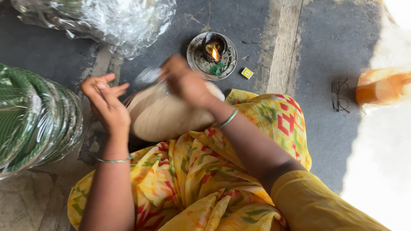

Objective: The person sits on the floor and wraps individual green leaf-patterned plates with clear plastic film. They use a small flame from a metal bowl to heat and seal the plastic around each plate, then stack the finished items.

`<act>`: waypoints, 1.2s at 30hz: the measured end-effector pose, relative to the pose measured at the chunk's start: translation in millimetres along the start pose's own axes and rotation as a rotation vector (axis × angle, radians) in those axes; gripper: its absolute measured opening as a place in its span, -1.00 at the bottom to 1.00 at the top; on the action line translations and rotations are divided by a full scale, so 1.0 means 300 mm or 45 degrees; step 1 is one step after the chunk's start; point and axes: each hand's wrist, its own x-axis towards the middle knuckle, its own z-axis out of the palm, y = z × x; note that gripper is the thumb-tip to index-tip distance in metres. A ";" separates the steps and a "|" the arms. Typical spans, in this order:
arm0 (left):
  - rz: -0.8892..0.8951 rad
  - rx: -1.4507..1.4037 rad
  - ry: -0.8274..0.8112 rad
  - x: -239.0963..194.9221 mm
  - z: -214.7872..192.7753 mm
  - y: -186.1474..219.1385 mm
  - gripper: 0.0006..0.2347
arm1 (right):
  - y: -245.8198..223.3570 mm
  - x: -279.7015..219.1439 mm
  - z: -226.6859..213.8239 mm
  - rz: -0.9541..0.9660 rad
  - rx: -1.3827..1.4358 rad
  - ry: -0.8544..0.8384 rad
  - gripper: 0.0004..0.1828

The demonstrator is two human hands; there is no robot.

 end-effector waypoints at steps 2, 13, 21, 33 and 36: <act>-0.328 0.273 -0.120 0.034 -0.046 -0.066 -0.62 | 0.168 -0.122 -0.063 0.897 0.772 -0.005 -0.84; -0.578 0.516 -0.596 0.032 -0.002 -0.256 -0.40 | 0.807 -0.659 0.138 1.728 0.742 0.853 -0.82; -0.586 0.534 -0.595 0.030 0.008 -0.272 -0.36 | 0.770 -0.625 0.092 1.826 0.661 0.833 -0.80; -0.699 -0.202 -0.524 0.076 -0.235 -0.361 -0.28 | 0.271 -0.248 -0.126 1.157 1.085 -0.057 -0.95; -0.644 -0.282 -0.694 0.050 -0.250 -0.388 -0.23 | 0.194 -0.185 -0.180 0.974 1.219 -0.265 -0.85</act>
